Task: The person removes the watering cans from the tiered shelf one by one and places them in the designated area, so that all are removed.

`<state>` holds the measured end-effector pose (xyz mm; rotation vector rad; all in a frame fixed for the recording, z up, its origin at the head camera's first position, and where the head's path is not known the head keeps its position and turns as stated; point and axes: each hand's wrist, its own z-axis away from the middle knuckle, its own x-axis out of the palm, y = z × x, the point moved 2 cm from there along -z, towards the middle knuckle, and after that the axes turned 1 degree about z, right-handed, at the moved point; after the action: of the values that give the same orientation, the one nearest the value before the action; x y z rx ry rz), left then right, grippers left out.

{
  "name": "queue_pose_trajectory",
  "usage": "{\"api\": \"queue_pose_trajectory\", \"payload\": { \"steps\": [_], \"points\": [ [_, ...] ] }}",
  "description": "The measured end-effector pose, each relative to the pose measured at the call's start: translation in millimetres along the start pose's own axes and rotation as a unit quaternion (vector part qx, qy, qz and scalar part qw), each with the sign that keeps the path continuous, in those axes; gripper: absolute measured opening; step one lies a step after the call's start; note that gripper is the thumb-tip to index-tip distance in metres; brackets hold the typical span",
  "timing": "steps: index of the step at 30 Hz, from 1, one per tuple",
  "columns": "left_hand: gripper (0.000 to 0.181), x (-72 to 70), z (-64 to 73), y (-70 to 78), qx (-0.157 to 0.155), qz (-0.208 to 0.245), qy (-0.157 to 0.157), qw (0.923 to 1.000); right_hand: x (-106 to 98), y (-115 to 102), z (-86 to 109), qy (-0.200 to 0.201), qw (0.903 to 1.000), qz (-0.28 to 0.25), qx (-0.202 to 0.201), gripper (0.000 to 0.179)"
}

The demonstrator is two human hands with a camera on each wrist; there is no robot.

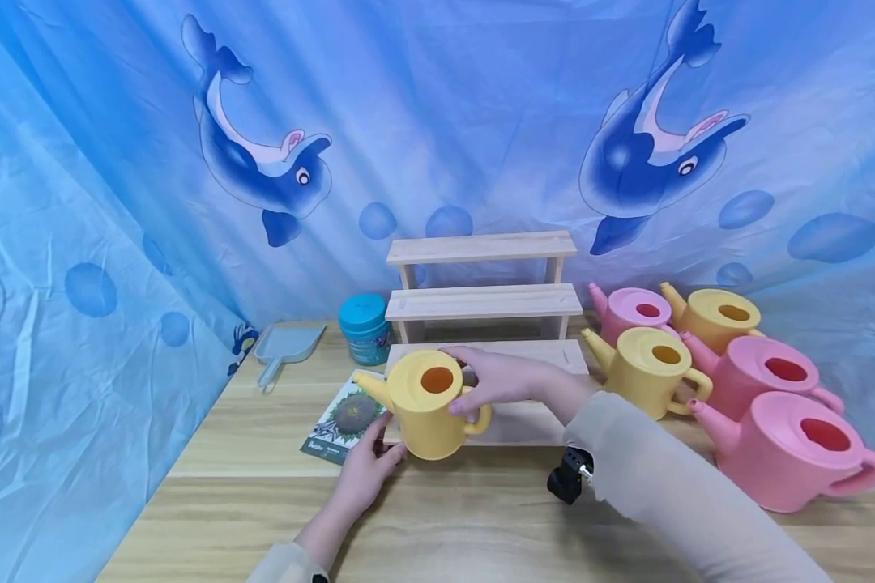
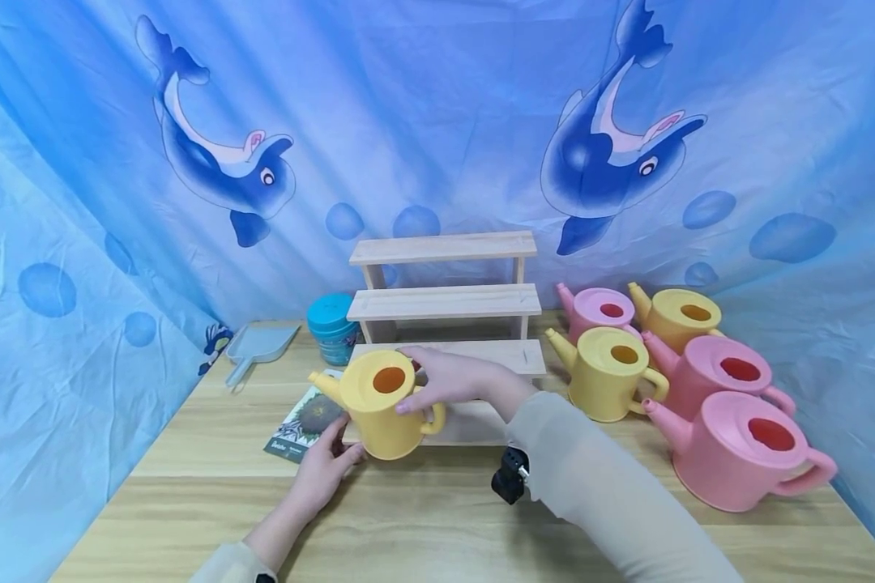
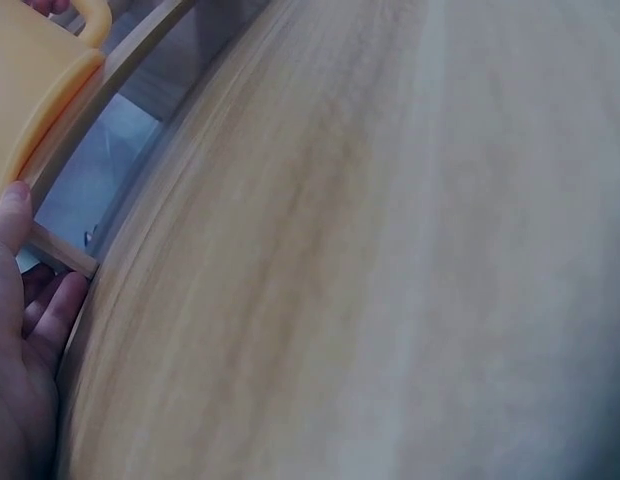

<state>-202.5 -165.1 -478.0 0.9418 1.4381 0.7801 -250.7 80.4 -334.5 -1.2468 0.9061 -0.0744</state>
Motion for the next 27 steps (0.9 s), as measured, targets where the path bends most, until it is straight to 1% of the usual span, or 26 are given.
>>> {"api": "queue_pose_trajectory", "payload": {
  "steps": [3, 4, 7, 10, 14, 17, 21, 24, 27],
  "points": [
    [0.064, -0.4, -0.2, 0.9, 0.000, -0.008, 0.001, 1.0000, 3.2, 0.8, -2.0, 0.000, 0.9998, -0.013, -0.013, 0.081],
    [0.064, -0.5, -0.2, 0.9, -0.002, -0.008, 0.001, 1.0000, 4.1, 0.9, -3.3, 0.000, 0.9997, -0.010, -0.024, 0.080],
    [0.064, -0.5, -0.4, 0.6, 0.000, -0.015, 0.006, 0.9999, 6.3, 2.0, -4.6, 0.010, 0.9994, 0.010, -0.032, 0.084],
    [0.064, -0.4, -0.4, 0.3, 0.010, -0.018, 0.011, 0.9997, 7.6, 3.3, -4.8, 0.018, 0.9990, 0.021, -0.036, 0.087],
    [0.066, 0.1, 0.0, 0.7, 0.027, -0.023, 0.018, 0.9992, 7.1, 6.4, -1.9, 0.027, 0.9988, 0.003, -0.041, 0.084],
    [0.068, 0.5, 0.1, 0.7, 0.023, -0.023, 0.021, 0.9993, 5.1, 8.9, 3.3, 0.036, 0.9988, -0.006, -0.034, 0.086],
    [0.068, 0.7, 0.5, 0.7, 0.018, -0.020, 0.016, 0.9995, 0.1, 12.5, 14.3, 0.058, 0.9983, 0.005, -0.003, 0.092],
    [0.068, 0.6, 1.0, 1.1, 0.026, -0.024, 0.015, 0.9992, -4.2, 16.6, 24.1, 0.074, 0.9971, 0.006, 0.017, 0.094],
    [0.068, 0.2, 1.4, 1.7, 0.028, -0.024, 0.017, 0.9992, -7.4, 20.9, 32.7, 0.082, 0.9963, -0.011, 0.024, 0.091]
  ]
}}
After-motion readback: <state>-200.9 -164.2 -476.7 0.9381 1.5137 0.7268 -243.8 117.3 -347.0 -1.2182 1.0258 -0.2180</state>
